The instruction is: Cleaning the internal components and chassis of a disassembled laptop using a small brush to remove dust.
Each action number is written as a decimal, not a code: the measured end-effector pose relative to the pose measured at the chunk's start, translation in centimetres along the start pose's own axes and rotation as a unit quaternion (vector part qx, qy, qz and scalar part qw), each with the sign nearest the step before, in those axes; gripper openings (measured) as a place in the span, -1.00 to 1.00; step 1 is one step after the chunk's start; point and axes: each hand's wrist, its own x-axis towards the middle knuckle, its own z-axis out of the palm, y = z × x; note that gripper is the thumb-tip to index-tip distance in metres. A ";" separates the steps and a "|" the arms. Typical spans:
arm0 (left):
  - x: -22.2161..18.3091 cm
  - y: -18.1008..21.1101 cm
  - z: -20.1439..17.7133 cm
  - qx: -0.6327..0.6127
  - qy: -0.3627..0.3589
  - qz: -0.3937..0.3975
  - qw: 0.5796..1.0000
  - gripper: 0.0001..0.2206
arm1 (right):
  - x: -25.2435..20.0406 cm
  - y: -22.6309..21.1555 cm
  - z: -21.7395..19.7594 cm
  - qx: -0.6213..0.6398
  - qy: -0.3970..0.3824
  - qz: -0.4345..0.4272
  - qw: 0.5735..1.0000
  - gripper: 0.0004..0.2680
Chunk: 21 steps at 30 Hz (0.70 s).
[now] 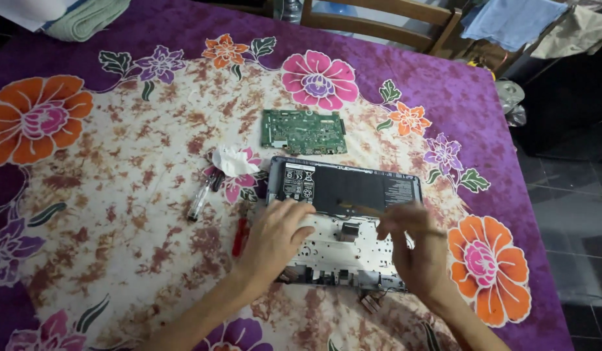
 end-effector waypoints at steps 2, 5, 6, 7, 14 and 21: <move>0.4 -1.4 1.5 0.061 0.005 0.014 0.998 -0.64 | 0.9 -0.4 -0.3 0.005 0.007 0.022 1.000 -0.91; 1.0 -3.2 3.1 0.183 0.030 0.103 0.977 -0.81 | 0.5 0.6 -0.4 0.027 0.022 0.043 0.998 -0.97; 1.2 -3.9 3.4 0.243 0.051 0.176 0.953 -0.99 | 0.2 1.3 -0.4 0.045 0.030 0.041 0.998 -0.95; 1.2 -3.6 3.0 0.244 0.049 0.177 0.952 -0.99 | 0.1 1.3 -0.3 0.046 0.032 0.043 0.998 -0.95; 2.3 -3.6 2.9 0.254 0.029 0.205 0.945 -0.98 | 0.0 0.6 -0.7 -0.019 0.033 0.085 0.996 -0.89; 2.8 1.4 -0.6 -0.290 -0.004 -0.121 0.949 -0.92 | -0.7 0.3 -0.7 -0.044 0.068 0.151 0.985 -0.94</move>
